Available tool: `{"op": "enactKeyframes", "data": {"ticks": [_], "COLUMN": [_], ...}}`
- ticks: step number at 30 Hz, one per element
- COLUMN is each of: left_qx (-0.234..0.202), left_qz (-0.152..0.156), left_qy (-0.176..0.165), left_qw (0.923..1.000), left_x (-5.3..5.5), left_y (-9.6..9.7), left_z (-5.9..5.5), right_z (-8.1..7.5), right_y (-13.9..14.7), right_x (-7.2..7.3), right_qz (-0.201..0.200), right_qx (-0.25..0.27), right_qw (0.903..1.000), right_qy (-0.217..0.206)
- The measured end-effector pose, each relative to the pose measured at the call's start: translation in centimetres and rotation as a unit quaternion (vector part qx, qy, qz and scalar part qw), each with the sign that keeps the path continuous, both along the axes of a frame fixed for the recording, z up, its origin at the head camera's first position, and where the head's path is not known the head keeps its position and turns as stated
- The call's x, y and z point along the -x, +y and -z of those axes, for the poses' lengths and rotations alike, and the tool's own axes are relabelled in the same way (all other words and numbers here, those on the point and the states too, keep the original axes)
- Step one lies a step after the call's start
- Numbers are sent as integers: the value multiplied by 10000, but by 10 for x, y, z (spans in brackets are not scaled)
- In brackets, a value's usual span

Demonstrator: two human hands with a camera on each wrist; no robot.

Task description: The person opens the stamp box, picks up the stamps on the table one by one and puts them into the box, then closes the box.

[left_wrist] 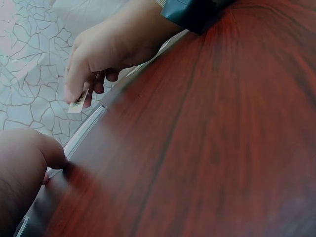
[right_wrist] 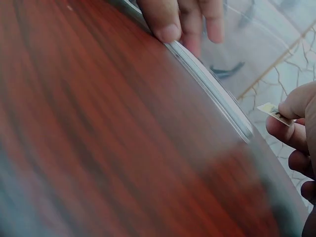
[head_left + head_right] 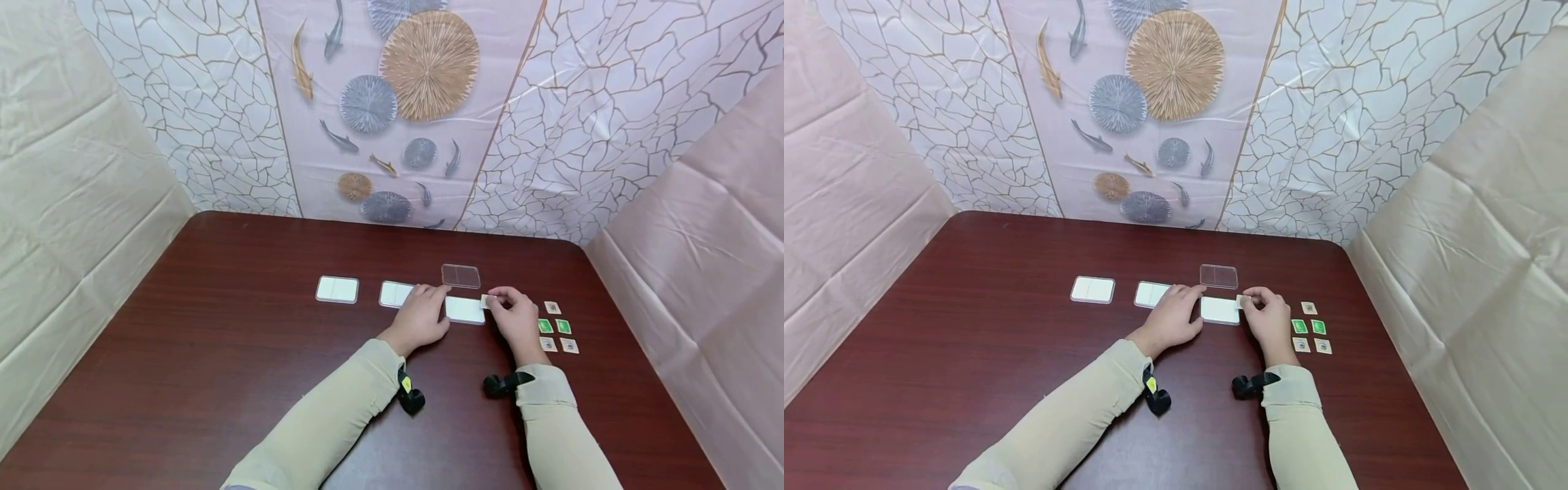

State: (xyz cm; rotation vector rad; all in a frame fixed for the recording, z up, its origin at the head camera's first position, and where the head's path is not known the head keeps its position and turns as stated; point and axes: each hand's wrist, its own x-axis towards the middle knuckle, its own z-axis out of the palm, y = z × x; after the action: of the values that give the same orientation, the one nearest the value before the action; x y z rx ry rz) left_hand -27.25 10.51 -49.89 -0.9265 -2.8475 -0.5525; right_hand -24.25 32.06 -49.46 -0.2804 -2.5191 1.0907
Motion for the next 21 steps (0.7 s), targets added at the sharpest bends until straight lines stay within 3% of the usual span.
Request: {"op": "enactKeyframes", "data": {"ticks": [8,21], "left_qx": [-108,-167], "left_qz": [-127,-246], "left_qy": [-23,-91], "left_qw": [9999,9995], "left_x": [0,-4], "left_y": [0,0], "left_z": [-1,-4], "right_z": [2,4], "right_y": [-19,-42], "right_x": [1,4], "right_qz": [-365,-874], "right_qx": [-20,-563], "right_qw": [9993,9944], "right_qy": [71,179]}}
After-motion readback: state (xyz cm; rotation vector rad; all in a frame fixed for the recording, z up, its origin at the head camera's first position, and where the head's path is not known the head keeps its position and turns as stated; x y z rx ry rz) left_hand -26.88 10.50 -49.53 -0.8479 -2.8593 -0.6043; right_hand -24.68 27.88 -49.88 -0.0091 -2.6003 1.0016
